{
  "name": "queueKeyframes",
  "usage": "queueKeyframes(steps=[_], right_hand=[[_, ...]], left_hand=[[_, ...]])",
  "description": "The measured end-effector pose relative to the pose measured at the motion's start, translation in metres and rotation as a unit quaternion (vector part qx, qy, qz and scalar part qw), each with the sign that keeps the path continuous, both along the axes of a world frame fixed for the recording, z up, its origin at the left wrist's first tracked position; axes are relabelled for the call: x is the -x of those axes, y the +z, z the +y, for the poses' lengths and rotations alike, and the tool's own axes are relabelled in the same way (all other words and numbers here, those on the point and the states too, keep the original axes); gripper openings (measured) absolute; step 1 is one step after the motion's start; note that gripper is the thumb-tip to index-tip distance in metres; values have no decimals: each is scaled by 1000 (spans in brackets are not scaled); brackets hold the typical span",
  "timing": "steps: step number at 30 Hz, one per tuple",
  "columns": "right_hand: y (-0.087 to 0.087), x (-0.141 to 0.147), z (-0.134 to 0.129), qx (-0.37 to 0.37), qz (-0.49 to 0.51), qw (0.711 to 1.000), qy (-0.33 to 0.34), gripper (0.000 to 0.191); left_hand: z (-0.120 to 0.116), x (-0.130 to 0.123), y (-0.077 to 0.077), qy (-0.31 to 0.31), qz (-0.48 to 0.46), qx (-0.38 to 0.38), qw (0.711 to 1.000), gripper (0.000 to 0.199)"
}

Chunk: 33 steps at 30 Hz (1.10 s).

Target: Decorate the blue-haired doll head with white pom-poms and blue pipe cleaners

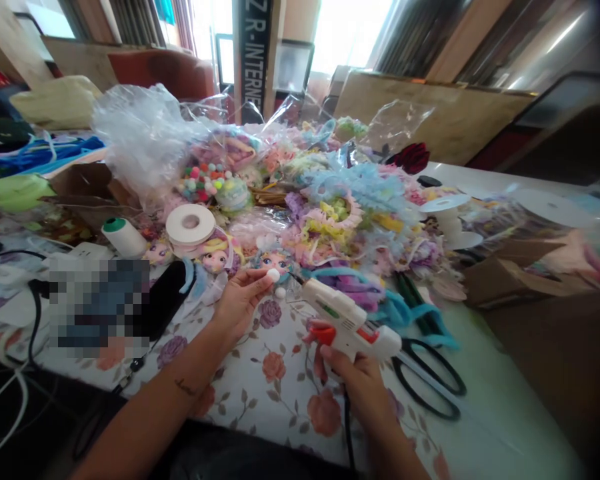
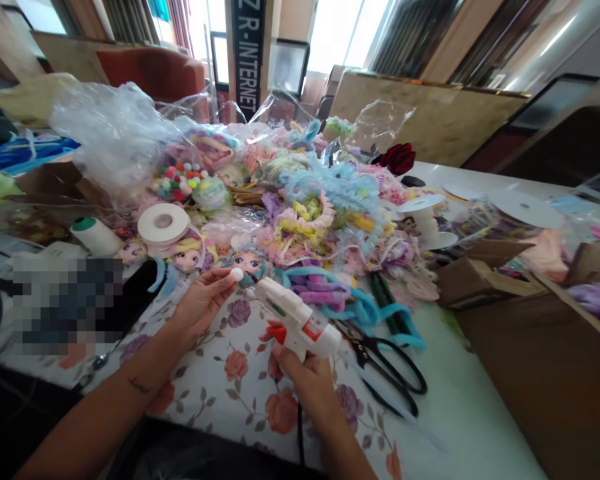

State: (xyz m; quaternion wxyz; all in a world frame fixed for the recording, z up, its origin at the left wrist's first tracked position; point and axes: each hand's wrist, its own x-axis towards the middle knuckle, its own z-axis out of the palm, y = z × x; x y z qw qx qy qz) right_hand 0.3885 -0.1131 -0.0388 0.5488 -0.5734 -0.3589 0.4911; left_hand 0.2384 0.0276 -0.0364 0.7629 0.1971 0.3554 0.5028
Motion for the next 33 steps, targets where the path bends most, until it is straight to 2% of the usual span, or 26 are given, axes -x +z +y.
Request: queueKeyframes(steps=[5,9,18,23,28,33], right_hand=[[-1,14,-3,48,-30,998,-40,23],[-4,15,-7,73,-60,994,-59,27],[-4,15,-5,74,-80,993,-53,29],[-7,16,-5,51,-73,995,-42,29],[-8,16,-5,61,-76,994,-46,29],[-10,14,-3,39,-97,994,-34,30]], left_hand=[[-4,0,4,6,-2,-7,1000,29],[-7,-1,7,-14,0,-15,1000,29],[-8,0,4,-24,25,-35,999,28],[-9,0,4,-27,35,-52,998,26],[-11,-1,3,-36,33,-57,997,25],[-12,-1,3,-39,23,-59,997,25]])
